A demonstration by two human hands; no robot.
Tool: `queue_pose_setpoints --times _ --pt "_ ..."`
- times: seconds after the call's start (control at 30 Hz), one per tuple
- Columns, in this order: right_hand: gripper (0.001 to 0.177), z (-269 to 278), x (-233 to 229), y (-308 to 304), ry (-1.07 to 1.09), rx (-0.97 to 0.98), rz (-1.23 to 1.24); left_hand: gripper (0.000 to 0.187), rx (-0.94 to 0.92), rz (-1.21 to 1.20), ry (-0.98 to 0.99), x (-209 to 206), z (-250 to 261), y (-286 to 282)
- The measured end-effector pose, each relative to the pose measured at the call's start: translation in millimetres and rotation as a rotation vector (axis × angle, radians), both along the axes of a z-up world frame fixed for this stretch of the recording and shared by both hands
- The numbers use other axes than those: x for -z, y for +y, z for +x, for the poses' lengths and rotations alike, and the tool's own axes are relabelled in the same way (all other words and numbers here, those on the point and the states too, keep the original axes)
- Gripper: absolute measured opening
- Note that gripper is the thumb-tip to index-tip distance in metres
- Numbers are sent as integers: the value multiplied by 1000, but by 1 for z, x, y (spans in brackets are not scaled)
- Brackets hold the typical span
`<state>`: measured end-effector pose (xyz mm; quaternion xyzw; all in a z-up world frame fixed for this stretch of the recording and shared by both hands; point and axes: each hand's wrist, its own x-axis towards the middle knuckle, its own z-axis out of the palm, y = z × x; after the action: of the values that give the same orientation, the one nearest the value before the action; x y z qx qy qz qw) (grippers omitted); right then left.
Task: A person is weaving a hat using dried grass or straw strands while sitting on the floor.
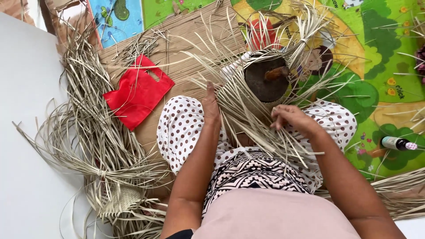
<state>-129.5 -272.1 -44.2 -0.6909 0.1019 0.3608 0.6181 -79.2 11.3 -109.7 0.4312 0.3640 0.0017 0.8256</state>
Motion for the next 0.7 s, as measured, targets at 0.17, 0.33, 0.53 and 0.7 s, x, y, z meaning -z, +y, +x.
queue_pose_setpoints --times 0.17,0.33,0.53,0.7 --pt "35 29 -27 -2 -298 128 -195 27 -38 510 -90 -37 -31 -48" --pt "33 59 40 59 -834 494 -456 36 -61 512 -158 -37 -35 -55" --pt "28 74 59 71 -1157 644 -478 32 -41 258 -78 -45 -49 -84" --pt "32 71 64 67 -1150 678 -403 35 -105 268 -125 -53 -54 -85"
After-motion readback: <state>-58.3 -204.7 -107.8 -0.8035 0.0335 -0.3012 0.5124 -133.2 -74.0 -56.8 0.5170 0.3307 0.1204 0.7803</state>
